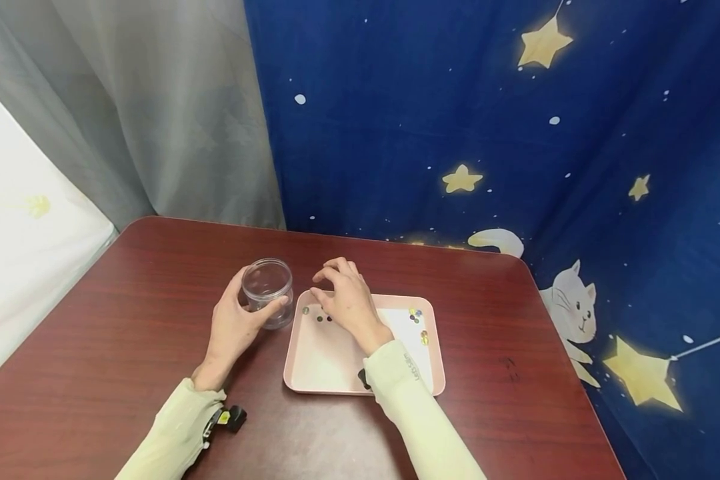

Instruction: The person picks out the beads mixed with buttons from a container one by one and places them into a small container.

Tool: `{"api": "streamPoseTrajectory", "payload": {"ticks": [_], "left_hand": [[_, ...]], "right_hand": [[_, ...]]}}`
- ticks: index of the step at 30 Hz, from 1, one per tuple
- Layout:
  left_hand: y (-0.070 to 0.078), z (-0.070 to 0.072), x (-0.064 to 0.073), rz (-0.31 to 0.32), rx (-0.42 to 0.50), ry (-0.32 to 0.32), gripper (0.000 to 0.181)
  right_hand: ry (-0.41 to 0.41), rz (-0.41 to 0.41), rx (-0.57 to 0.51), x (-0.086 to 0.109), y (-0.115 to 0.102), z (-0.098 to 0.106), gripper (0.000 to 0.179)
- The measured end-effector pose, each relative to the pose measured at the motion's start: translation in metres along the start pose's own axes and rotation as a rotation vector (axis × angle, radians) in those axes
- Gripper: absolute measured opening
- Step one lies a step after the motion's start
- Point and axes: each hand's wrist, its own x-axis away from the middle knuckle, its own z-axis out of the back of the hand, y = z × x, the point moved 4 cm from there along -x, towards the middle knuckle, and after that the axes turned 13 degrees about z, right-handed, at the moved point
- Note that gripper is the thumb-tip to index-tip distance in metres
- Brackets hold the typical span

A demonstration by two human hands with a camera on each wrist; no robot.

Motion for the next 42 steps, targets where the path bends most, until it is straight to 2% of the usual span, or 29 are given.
{"api": "streamPoseTrajectory", "payload": {"ticks": [15,23,30,42], "left_hand": [[-0.003,0.0,0.003,0.029,-0.02,-0.007,0.089],[-0.002,0.002,0.001,0.013,-0.017,0.006,0.088],[-0.002,0.001,0.0,0.021,-0.012,0.013,0.089],[-0.003,0.0,0.001,0.015,-0.004,0.015,0.087]], "right_hand": [[-0.041,-0.09,0.084,0.011,0.009,-0.003,0.018],[-0.123,-0.216,0.12,0.014,0.019,-0.002,0.003],[-0.168,-0.185,0.112,0.015,0.023,-0.007,0.004],[-0.208,-0.18,0.145,0.019,0.025,-0.012,0.006]]}}
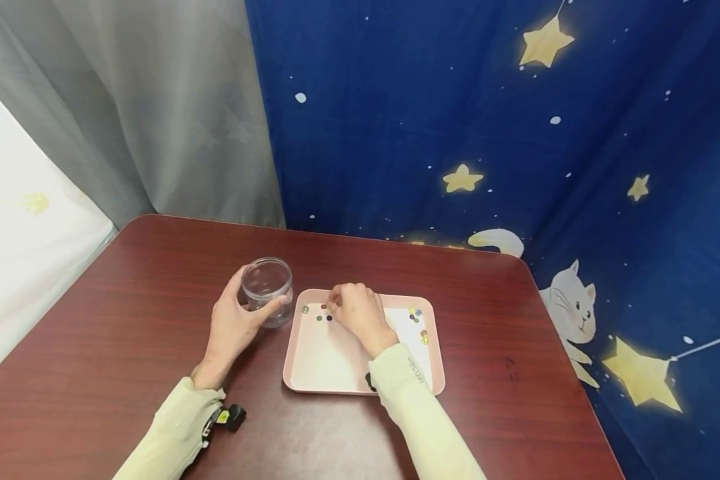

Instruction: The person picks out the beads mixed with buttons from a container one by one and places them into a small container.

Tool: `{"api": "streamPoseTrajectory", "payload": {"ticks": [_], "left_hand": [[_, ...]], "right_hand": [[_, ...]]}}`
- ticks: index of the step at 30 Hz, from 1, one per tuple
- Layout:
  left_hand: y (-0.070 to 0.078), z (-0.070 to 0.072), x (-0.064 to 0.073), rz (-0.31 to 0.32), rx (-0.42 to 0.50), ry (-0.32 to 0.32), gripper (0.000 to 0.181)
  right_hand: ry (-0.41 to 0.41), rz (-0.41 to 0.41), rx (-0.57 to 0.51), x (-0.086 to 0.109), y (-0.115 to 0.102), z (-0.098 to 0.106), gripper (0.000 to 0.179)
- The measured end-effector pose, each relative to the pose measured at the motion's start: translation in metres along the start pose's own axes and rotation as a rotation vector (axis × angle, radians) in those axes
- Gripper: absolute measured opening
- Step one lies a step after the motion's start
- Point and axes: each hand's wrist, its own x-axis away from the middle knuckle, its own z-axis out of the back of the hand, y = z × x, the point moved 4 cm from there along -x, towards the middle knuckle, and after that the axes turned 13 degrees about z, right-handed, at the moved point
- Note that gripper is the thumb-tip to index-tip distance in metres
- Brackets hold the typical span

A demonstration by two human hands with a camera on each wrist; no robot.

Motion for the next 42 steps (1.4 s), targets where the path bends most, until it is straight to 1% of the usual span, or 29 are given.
{"api": "streamPoseTrajectory", "payload": {"ticks": [4,18,25,30,42], "left_hand": [[-0.001,0.0015,0.0013,0.005,0.0,-0.009,0.086],[-0.0003,-0.0005,0.0001,0.011,-0.007,0.002,0.089],[0.001,-0.0009,0.0001,0.013,-0.004,-0.005,0.089],[0.0017,-0.0001,-0.0003,0.012,-0.001,-0.007,0.088],[0.002,-0.0009,-0.0009,0.011,0.004,-0.008,0.088]], "right_hand": [[-0.012,0.003,0.0,0.0016,-0.0015,-0.0036,0.006],[-0.031,-0.001,0.024,0.0011,0.0,-0.0072,0.007],[-0.007,0.032,0.037,0.001,0.0007,-0.0085,0.01],[-0.007,0.056,0.039,-0.0003,-0.0007,-0.0081,0.007],[-0.031,0.027,0.073,0.0,0.0012,-0.0093,0.006]]}}
